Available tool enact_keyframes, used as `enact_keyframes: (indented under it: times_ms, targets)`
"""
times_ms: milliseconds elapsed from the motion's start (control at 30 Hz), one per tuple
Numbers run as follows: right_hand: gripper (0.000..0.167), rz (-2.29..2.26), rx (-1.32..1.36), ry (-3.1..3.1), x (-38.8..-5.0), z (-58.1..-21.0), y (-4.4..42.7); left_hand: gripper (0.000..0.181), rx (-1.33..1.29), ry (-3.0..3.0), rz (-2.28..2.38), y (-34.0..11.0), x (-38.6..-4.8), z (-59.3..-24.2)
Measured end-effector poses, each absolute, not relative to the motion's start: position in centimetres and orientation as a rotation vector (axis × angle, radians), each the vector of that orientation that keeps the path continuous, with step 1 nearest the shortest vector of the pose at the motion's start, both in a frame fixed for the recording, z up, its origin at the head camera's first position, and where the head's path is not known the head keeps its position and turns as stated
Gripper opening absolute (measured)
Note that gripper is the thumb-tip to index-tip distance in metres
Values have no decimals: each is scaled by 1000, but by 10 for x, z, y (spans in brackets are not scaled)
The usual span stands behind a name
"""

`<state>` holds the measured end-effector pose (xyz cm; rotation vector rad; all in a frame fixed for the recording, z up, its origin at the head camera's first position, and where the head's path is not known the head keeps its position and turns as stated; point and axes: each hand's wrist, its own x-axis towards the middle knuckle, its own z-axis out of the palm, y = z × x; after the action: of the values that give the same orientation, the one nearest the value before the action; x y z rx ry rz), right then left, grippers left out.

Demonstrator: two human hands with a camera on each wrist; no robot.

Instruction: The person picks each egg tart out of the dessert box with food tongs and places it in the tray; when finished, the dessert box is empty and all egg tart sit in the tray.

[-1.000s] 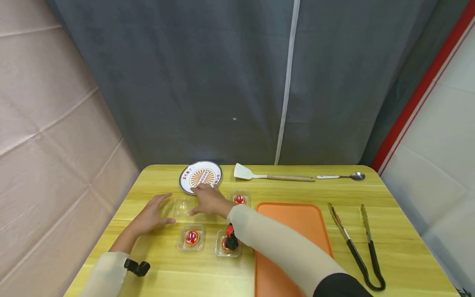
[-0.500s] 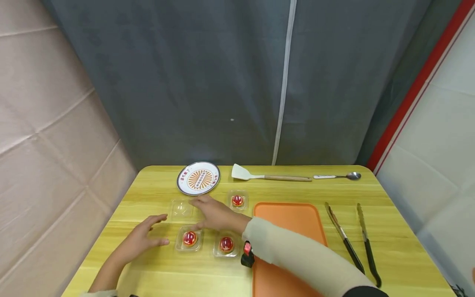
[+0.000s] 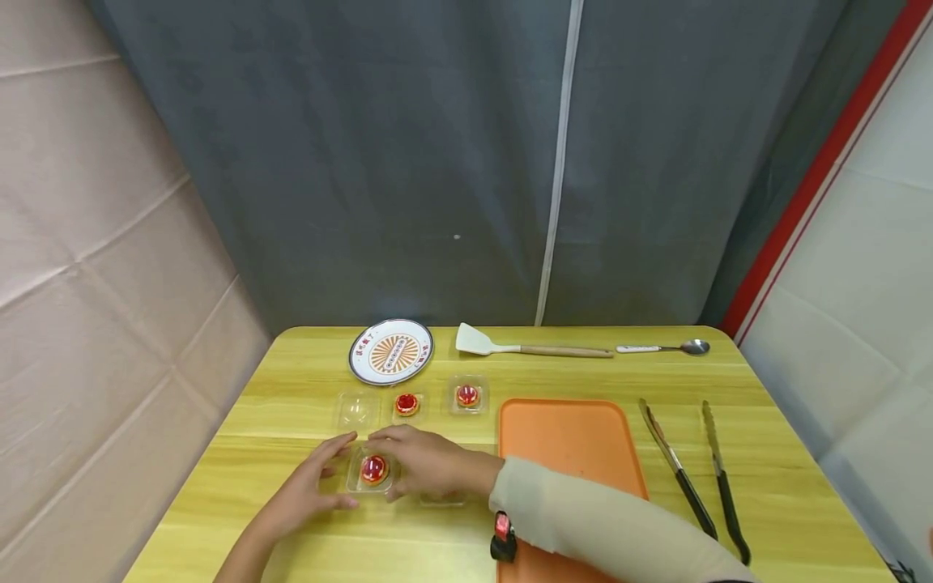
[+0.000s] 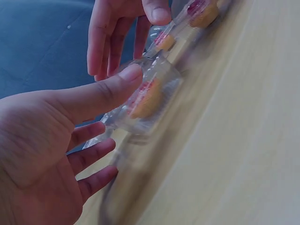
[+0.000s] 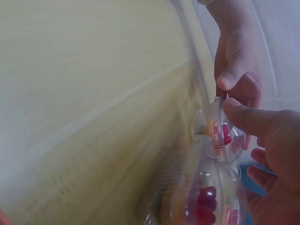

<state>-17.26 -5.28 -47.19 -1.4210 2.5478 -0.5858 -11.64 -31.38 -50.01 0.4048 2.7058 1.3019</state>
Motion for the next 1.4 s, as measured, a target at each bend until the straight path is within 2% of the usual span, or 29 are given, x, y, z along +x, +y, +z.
enact_keyframes:
  times_ms: [667,1400]
  targets:
    - [75,-455,-1447,2630,-163,-478,-55,91,332,2740,1275,-303,-118,-517]
    - [72,-300,-1498,2703,-168,-482,-70,83,258,2817,1260,-299,-117,-527]
